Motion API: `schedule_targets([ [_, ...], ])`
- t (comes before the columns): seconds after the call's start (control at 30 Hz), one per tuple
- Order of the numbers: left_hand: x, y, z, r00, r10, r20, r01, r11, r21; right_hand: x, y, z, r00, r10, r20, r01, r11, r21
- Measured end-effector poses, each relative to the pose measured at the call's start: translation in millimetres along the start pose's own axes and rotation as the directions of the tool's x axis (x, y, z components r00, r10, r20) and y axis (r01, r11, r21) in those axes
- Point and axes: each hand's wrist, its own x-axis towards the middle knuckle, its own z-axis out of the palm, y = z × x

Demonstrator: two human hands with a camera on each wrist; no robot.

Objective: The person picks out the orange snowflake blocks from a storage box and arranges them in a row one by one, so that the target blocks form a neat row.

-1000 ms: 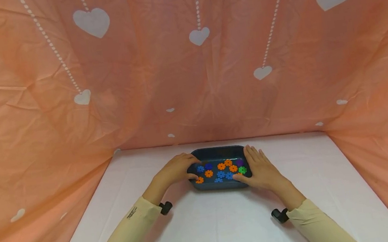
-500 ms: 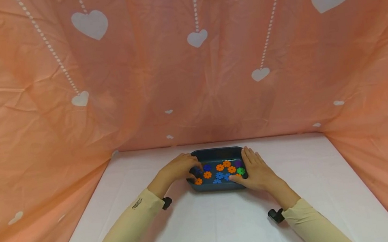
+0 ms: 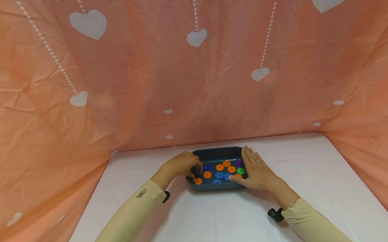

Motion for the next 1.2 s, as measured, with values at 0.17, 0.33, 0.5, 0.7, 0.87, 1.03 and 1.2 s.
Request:
schedule_targets([
  [0.17, 3.6, 0.9, 1.3, 1.000, -0.001, 0.020, 0.001, 1.000, -0.013, -0.4, -0.2, -0.3, 1.000, -0.001, 0.002, 0.001, 1.000, 0.002],
  [0.33, 8.1, 2.1, 3.4, 0.999, -0.006, 0.045, 0.007, 1.000, -0.027, 0.1, 1.0, 0.7, 1.000, 0.006, -0.011, -0.006, 1.000, 0.002],
  [0.5, 10.4, 3.1, 5.6, 0.996, 0.003, 0.085, 0.002, 0.999, -0.055, 0.5, 0.9, 2.0, 1.000, 0.006, -0.014, -0.006, 1.000, 0.002],
  [0.7, 11.2, 4.1, 5.0, 0.997, 0.011, 0.082, -0.007, 0.999, -0.047, 0.4, -1.0, 0.4, 1.000, 0.020, -0.009, -0.020, 1.000, 0.001],
  [0.87, 11.4, 5.3, 5.1, 0.997, 0.006, 0.071, -0.002, 0.998, -0.066, 0.1, -1.1, -0.7, 1.000, 0.021, -0.007, -0.021, 1.000, -0.005],
  [1.03, 13.0, 5.5, 8.9, 0.997, 0.003, 0.075, 0.002, 0.998, -0.058, 0.1, -1.2, -0.4, 1.000, 0.012, -0.014, -0.012, 1.000, 0.004],
  [1.2, 13.6, 6.8, 10.3, 0.997, 0.006, 0.079, -0.002, 0.999, -0.050, 0.5, 0.2, 1.1, 1.000, 0.008, -0.017, -0.008, 1.000, -0.003],
])
